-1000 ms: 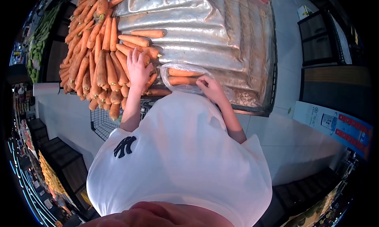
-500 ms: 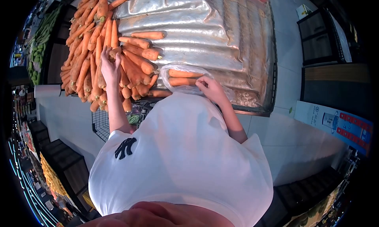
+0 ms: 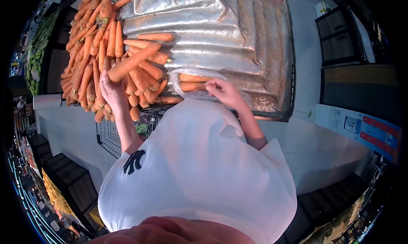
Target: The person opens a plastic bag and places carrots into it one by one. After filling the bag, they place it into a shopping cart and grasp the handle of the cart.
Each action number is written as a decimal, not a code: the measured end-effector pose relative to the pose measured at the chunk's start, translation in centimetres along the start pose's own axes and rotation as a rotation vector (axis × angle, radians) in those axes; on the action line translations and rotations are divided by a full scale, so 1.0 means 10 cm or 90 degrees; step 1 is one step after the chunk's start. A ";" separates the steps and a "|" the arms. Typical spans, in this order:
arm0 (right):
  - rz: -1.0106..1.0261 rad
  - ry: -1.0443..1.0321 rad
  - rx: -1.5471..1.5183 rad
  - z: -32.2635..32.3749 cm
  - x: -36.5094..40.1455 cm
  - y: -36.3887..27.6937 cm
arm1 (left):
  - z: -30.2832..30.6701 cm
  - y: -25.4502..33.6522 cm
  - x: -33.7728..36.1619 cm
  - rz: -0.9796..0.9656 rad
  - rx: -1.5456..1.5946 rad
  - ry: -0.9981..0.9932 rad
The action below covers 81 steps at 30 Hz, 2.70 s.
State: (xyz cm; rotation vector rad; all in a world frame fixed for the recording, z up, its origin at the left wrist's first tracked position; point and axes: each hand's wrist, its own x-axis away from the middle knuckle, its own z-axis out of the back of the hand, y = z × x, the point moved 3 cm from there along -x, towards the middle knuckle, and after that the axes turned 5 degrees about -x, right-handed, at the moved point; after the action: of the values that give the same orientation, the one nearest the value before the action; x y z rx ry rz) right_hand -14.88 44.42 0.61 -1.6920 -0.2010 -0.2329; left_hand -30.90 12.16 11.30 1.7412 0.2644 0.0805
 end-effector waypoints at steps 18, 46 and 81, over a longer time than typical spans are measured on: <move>0.128 0.100 0.121 0.22 0.19 -0.57 | -0.68 -0.71 0.77 0.459 0.136 -0.340; -0.068 0.112 -0.004 0.32 -0.01 -0.34 | -0.67 -0.71 0.76 0.437 0.070 -0.439; -0.050 0.289 0.099 0.71 0.25 -0.28 | -0.64 -0.86 0.68 -0.136 -0.718 -0.446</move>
State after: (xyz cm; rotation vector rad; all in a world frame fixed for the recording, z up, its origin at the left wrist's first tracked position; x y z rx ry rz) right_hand -13.00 51.87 3.06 -1.4369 0.0523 -0.6346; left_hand -26.70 21.21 3.45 0.5397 -0.1200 -0.4548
